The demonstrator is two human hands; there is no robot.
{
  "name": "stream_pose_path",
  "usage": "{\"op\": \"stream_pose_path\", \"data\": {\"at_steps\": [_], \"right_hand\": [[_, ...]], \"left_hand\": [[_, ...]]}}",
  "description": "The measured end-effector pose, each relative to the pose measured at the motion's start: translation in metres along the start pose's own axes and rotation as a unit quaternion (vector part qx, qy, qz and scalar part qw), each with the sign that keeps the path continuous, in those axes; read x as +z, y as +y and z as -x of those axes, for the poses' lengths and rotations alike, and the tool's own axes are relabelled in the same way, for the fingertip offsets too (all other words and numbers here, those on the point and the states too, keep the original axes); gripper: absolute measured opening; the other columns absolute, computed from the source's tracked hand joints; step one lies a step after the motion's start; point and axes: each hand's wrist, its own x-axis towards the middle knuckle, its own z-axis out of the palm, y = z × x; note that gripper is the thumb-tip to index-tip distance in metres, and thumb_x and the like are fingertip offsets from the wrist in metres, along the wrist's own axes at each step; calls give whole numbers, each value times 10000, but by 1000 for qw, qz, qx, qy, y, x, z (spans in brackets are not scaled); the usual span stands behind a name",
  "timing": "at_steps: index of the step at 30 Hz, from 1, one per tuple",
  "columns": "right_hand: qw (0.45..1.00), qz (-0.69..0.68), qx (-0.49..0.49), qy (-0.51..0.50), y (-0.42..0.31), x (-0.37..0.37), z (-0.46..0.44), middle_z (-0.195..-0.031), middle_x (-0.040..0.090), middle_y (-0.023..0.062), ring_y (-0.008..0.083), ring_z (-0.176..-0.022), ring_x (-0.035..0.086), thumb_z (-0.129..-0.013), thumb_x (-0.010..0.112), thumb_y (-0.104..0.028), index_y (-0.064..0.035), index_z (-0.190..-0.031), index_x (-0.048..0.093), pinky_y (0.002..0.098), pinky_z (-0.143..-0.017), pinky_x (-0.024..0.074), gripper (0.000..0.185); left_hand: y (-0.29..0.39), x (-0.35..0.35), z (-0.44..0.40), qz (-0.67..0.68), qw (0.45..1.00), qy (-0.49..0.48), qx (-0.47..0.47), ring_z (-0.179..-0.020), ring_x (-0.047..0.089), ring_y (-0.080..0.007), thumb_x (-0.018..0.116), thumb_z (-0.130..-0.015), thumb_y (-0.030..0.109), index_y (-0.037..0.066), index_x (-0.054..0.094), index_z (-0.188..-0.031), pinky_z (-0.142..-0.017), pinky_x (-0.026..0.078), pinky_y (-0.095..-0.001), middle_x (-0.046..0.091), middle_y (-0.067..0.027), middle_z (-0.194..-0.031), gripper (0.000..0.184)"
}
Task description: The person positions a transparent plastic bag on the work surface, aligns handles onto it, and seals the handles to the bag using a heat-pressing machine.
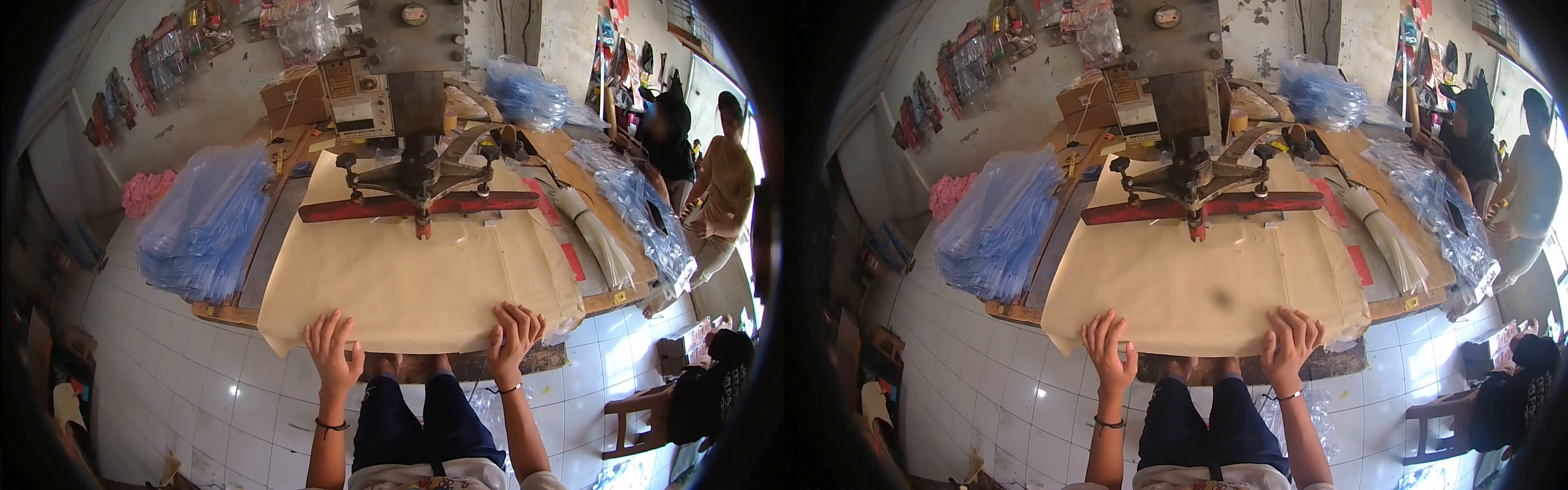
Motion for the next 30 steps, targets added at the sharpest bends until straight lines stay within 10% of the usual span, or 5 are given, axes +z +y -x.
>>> {"op": "stream_pose_path", "data": {"at_steps": [30], "right_hand": [[1000, 9, -7, 2, -2, -1, -1, -1192, 671, 69, 294, -1215, 548, -1026, 463, -322, -109, -1099, 715, 515, -1171, 220, 338]], "left_hand": [[-1, 6, 2, 5, 1000, 25, 1, -1310, 486, -383, 611, -898, 255, 158, 594, -1349, -1137, 256, -622, 544, -101, -1450, 462]]}}
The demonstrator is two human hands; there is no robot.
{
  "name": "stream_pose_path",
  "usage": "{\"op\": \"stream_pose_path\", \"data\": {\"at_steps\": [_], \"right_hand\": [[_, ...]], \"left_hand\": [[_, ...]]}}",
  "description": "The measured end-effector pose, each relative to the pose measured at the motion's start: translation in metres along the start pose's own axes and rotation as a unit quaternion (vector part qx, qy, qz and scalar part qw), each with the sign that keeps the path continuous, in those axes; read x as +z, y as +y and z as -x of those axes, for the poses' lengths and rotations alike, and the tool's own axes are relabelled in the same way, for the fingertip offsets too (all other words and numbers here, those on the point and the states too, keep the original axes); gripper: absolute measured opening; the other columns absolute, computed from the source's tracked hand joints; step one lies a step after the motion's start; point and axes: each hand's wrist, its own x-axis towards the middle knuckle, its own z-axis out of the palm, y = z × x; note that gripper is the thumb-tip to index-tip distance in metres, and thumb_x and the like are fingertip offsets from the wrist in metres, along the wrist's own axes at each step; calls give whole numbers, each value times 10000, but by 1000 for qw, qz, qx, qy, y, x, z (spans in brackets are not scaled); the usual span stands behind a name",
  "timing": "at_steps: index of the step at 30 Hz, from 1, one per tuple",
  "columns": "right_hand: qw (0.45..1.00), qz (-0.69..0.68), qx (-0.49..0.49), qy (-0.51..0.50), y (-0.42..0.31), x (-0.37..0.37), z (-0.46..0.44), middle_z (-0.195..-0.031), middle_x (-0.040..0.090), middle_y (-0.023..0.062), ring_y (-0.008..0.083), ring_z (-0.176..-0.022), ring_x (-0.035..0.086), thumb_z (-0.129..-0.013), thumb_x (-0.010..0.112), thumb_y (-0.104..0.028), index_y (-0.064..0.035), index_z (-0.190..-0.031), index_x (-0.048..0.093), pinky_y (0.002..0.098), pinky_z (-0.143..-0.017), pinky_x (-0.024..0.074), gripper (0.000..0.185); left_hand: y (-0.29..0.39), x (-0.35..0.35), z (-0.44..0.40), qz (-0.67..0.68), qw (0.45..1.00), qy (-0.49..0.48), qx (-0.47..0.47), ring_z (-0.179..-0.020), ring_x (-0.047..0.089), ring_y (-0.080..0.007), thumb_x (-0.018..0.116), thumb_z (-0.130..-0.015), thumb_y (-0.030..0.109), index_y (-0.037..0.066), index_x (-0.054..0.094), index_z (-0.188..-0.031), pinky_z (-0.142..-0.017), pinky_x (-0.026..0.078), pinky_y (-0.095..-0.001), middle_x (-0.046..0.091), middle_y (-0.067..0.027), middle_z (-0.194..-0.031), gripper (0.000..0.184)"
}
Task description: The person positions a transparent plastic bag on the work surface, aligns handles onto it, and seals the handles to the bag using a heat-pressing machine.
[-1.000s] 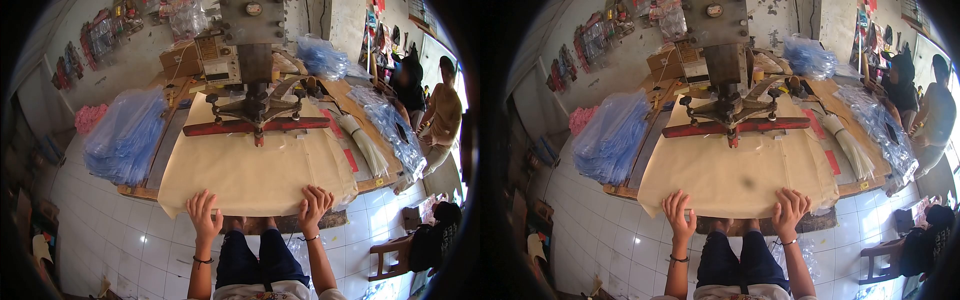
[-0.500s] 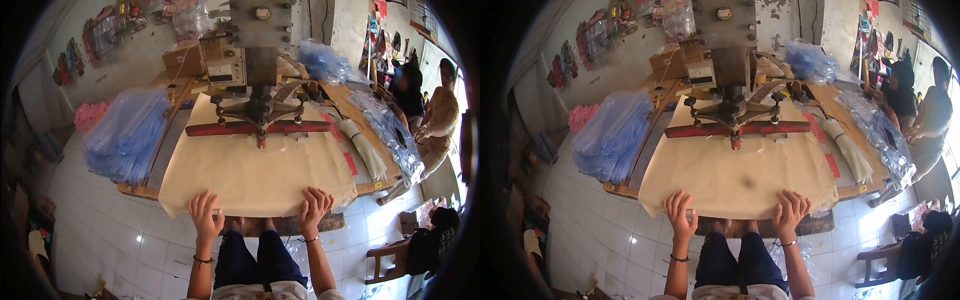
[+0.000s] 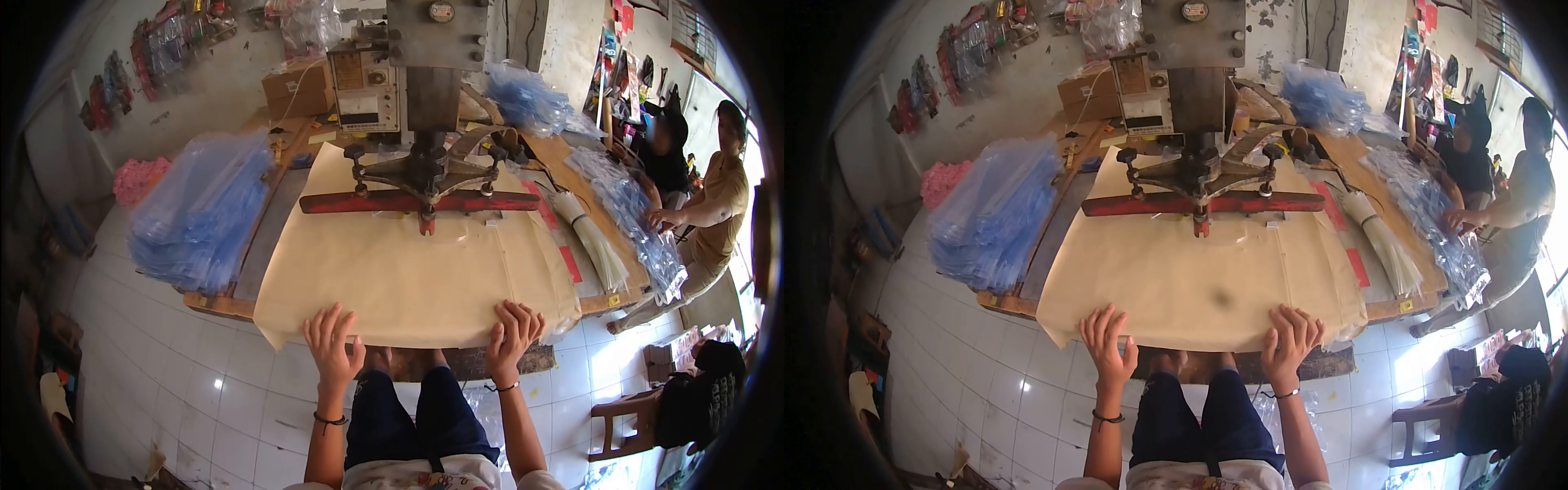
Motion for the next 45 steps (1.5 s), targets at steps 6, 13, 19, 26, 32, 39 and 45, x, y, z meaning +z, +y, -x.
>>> {"op": "stream_pose_path", "data": {"at_steps": [6, 13, 19, 26, 32, 39, 45], "right_hand": [[1000, 4, -8, 0, 0, 1, -1, -1198, 670, 72, 293, -1215, 550, -1025, 468, -312, -103, -1107, 711, 516, -1167, 227, 331], [1000, 5, -8, -1, -5, -3, -3, -1205, 667, 84, 295, -1214, 552, -1025, 468, -298, -99, -1115, 706, 515, -1166, 226, 323], [1000, 3, -4, 4, 1, 1, 0, -1212, 662, 64, 295, -1216, 534, -995, 503, -295, -123, -1114, 718, 521, -1161, 235, 300], [1000, 2, -13, -21, -5, -9, -1, -1256, 646, 66, 296, -1242, 526, -986, 534, -249, -116, -1164, 697, 514, -1176, 233, 276], [999, 3, -23, -37, -10, -17, -4, -1288, 633, 77, 303, -1268, 514, -956, 561, -194, -105, -1203, 678, 520, -1182, 241, 287], [999, 0, -26, -36, -10, -20, -4, -1308, 629, 80, 310, -1282, 512, -947, 570, -168, -101, -1214, 670, 517, -1185, 246, 293], [999, -12, -14, -37, -12, -23, -3, -1303, 636, 88, 313, -1291, 512, -956, 564, -157, -96, -1200, 673, 510, -1185, 252, 274]], "left_hand": [[-2, 3, 1, 2, 1000, 13, 3, -1311, 482, -388, 604, -896, 249, 151, 599, -1338, -1140, 250, -627, 549, -106, -1444, 453], [-1, 1, 1, 15, 1000, 1, -5, -1321, 469, -393, 606, -878, 234, 131, 616, -1309, -1150, 235, -636, 546, -111, -1445, 443], [0, -1, -1, 13, 1000, 0, -6, -1307, 488, -379, 624, -882, 236, 151, 617, -1328, -1136, 271, -622, 546, -98, -1449, 454], [4, -5, -4, 30, 999, -2, -12, -1307, 475, -387, 613, -873, 212, 118, 626, -1297, -1140, 264, -618, 546, -111, -1436, 435], [5, -8, -6, 40, 999, -7, -12, -1327, 463, -370, 612, -886, 217, 121, 621, -1305, -1154, 258, -610, 540, -99, -1444, 431], [6, -9, -6, 36, 999, -5, -10, -1332, 462, -372, 619, -890, 215, 134, 613, -1319, -1160, 261, -611, 532, -92, -1454, 437], [5, -6, -5, 37, 999, 2, 1, -1321, 477, -375, 610, -892, 209, 135, 608, -1332, -1160, 259, -611, 541, -97, -1449, 446]]}}
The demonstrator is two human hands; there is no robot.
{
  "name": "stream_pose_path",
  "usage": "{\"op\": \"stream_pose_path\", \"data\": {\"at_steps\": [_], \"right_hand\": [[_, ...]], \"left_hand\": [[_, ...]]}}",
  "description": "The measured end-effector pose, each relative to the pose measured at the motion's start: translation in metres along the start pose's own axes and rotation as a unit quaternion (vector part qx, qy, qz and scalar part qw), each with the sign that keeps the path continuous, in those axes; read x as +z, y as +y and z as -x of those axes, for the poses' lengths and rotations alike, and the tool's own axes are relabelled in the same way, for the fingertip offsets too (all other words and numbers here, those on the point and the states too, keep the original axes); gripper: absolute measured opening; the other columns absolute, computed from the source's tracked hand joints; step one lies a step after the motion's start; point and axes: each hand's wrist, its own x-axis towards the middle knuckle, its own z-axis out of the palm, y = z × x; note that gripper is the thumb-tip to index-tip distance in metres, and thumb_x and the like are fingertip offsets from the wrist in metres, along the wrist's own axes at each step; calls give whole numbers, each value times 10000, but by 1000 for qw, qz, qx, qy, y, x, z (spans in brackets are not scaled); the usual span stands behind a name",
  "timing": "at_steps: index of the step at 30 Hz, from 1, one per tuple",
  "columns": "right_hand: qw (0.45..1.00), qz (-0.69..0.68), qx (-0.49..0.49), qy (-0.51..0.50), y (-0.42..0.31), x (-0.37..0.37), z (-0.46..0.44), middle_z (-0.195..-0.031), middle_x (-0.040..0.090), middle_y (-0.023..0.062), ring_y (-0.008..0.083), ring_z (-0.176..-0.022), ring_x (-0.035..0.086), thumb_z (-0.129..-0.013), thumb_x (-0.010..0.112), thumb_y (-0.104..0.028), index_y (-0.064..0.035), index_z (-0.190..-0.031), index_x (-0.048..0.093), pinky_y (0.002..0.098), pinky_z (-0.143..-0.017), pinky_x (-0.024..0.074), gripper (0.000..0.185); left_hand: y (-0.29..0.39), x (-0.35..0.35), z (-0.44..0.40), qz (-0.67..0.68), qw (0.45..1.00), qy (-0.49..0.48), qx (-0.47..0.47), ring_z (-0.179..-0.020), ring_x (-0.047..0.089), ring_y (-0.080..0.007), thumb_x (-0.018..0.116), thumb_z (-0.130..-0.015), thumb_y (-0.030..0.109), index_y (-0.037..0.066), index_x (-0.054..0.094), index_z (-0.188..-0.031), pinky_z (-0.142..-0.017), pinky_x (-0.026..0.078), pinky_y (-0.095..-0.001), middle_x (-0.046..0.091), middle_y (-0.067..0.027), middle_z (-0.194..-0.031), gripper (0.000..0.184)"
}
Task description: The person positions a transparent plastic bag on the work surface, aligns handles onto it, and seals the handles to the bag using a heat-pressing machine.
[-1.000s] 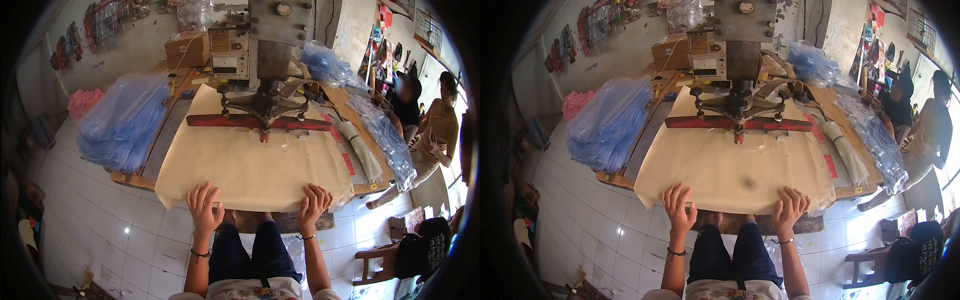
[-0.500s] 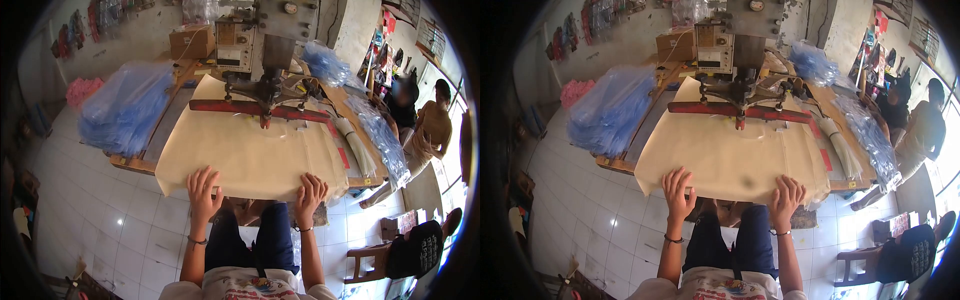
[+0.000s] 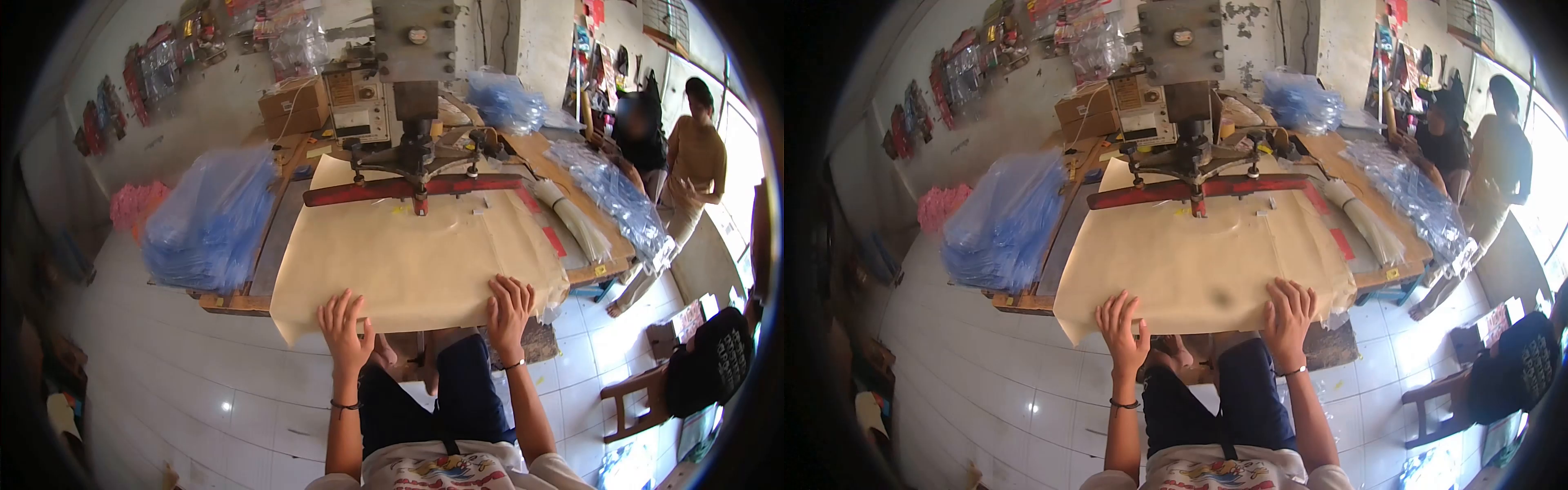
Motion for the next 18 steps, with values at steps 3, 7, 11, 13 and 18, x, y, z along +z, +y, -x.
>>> {"op": "stream_pose_path", "data": {"at_steps": [3, 7, 11, 13, 18], "right_hand": [[1000, -10, 5, -3, -1, -2, -1, -1299, 637, 91, 313, -1290, 512, -946, 575, -142, -92, -1192, 675, 508, -1183, 257, 270], [1000, -16, 12, 2, -3, -1, -2, -1285, 643, 89, 310, -1283, 517, -932, 584, -140, -89, -1175, 684, 500, -1181, 262, 268], [1000, -9, 6, 22, 5, 9, 0, -1265, 650, 88, 311, -1269, 522, -934, 576, -175, -96, -1155, 694, 512, -1180, 259, 263], [999, 2, -5, 39, 11, 16, 5, -1256, 649, 82, 308, -1254, 526, -938, 570, -212, -109, -1148, 696, 518, -1176, 258, 266], [996, 29, -25, 81, 25, 38, 10, -1228, 647, 68, 299, -1217, 530, -963, 507, -316, -144, -1122, 697, 537, -1166, 241, 302]], "left_hand": [[1, 0, 1, -8, 1000, -3, 2, -1322, 476, -378, 599, -902, 219, 125, 607, -1332, -1159, 257, -613, 541, -108, -1448, 440], [-1, 1, -3, -6, 1000, -1, 13, -1320, 476, -379, 584, -912, 230, 125, 602, -1337, -1162, 252, -612, 541, -112, -1447, 438], [-9, 14, 4, -26, 999, 27, 19, -1312, 481, -366, 576, -914, 256, 141, 601, -1331, -1163, 234, -606, 553, -98, -1437, 434], [-14, 23, 10, -38, 998, 52, 23, -1303, 485, -357, 566, -912, 282, 154, 606, -1319, -1165, 224, -601, 562, -87, -1427, 428], [-30, 48, 14, -84, 987, 126, 55, -1270, 487, -359, 487, -944, 354, 143, 619, -1252, -1169, 205, -593, 581, -104, -1390, 395]]}}
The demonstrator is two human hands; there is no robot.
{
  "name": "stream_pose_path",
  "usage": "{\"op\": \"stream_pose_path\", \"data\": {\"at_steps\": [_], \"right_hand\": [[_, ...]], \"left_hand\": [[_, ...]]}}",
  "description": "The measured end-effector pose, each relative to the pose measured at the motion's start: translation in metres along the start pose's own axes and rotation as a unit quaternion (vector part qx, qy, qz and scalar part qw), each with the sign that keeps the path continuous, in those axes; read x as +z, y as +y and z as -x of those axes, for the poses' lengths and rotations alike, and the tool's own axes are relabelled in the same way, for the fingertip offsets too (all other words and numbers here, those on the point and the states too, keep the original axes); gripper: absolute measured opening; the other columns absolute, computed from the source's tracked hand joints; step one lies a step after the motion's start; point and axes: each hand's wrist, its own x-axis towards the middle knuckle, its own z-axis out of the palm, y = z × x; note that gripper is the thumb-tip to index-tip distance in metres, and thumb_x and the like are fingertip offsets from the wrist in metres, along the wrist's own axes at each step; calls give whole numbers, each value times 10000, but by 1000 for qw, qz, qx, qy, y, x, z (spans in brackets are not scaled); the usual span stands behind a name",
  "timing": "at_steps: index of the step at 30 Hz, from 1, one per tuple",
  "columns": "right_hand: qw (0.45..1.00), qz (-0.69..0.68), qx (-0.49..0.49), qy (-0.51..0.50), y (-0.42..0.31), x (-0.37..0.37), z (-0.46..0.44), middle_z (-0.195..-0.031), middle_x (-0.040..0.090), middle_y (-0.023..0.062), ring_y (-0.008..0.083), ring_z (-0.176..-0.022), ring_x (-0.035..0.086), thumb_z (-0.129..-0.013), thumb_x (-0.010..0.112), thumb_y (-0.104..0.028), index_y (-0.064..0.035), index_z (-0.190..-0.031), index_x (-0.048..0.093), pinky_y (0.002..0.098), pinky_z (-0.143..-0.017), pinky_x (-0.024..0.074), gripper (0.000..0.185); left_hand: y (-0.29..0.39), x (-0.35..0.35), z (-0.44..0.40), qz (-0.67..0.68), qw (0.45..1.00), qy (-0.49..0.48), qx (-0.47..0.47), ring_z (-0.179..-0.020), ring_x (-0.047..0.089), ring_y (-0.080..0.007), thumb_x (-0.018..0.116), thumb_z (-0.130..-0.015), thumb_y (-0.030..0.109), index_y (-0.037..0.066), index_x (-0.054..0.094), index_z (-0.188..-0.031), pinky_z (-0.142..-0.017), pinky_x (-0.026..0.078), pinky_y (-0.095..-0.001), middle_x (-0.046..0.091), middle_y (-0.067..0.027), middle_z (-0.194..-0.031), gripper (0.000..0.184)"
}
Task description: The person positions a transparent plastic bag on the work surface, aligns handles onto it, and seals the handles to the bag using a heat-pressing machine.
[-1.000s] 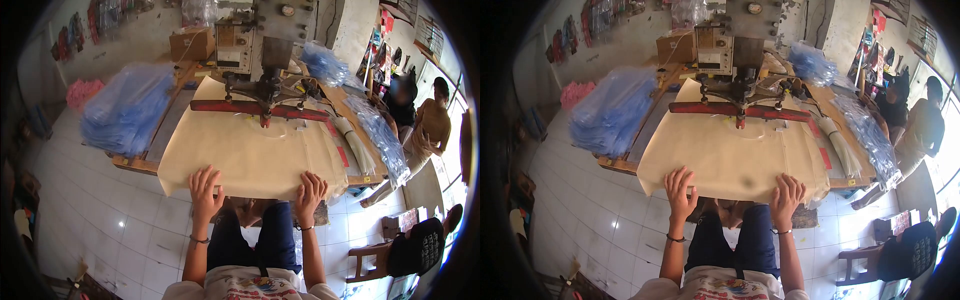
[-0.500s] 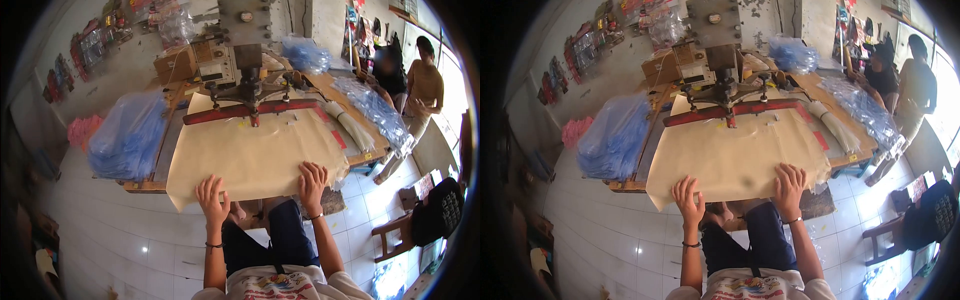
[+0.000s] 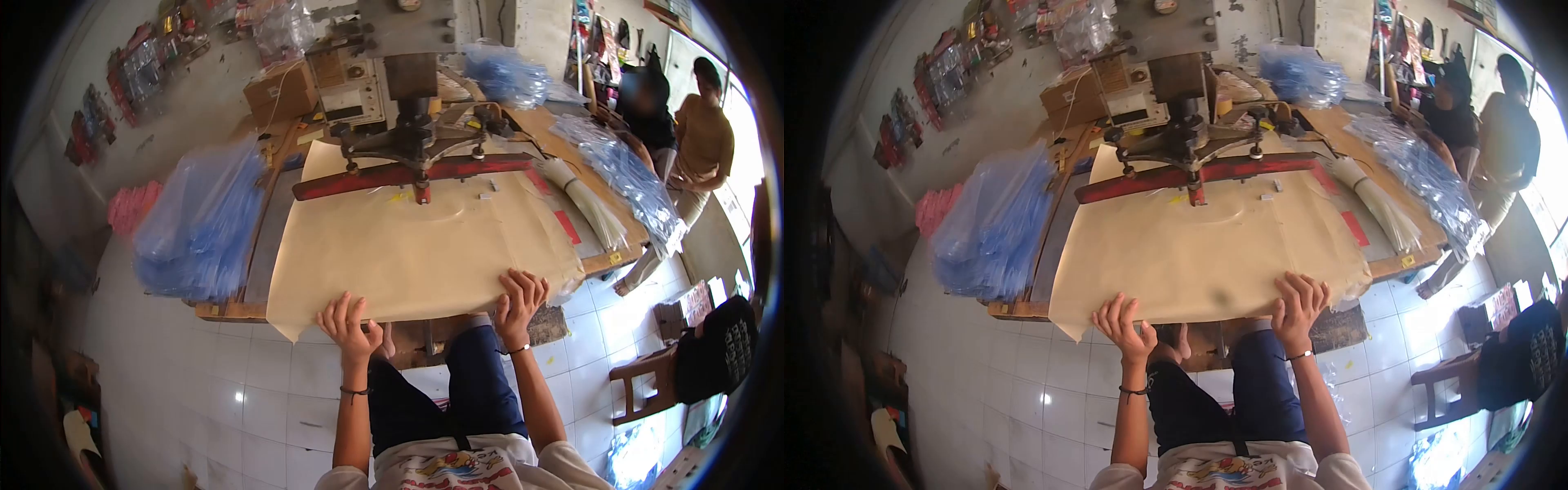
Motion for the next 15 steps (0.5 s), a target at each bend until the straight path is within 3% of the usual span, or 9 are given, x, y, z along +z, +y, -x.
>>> {"op": "stream_pose_path", "data": {"at_steps": [8, 11, 12, 15], "right_hand": [[998, 12, -29, 52, 11, 13, 7, -1174, 658, 69, 287, -1143, 553, -960, 467, -337, -146, -1069, 709, 514, -1119, 265, 327], [1000, 13, -15, 18, 4, 2, -1, -1148, 667, 67, 287, -1112, 576, -949, 476, -334, -142, -1061, 711, 506, -1103, 287, 324], [1000, 8, -4, 10, -6, -7, -11, -1094, 678, 60, 284, -1091, 592, -913, 556, -261, -124, -1022, 715, 487, -1065, 331, 237], [986, -32, 86, -137, -12, -33, -44, -1084, 678, 72, 280, -1130, 580, -860, 637, -166, -118, -959, 717, 461, -1039, 353, 136]], "left_hand": [[-7, 14, 10, -30, 997, 62, 26, -1254, 483, -356, 407, -960, 403, 145, 618, -1196, -1179, 186, -594, 596, -134, -1342, 408], [-2, 14, 3, -38, 997, 67, 15, -1239, 487, -350, 399, -957, 406, 140, 628, -1160, -1160, 213, -590, 605, -135, -1312, 405], [2, 11, 0, -38, 997, 63, 9, -1233, 489, -347, 398, -956, 406, 138, 633, -1144, -1150, 227, -587, 608, -135, -1301, 403], [1, 4, -10, -18, 998, 49, 21, -1212, 489, -336, 400, -943, 409, 128, 648, -1101, -1104, 272, -575, 610, -118, -1278, 407]]}}
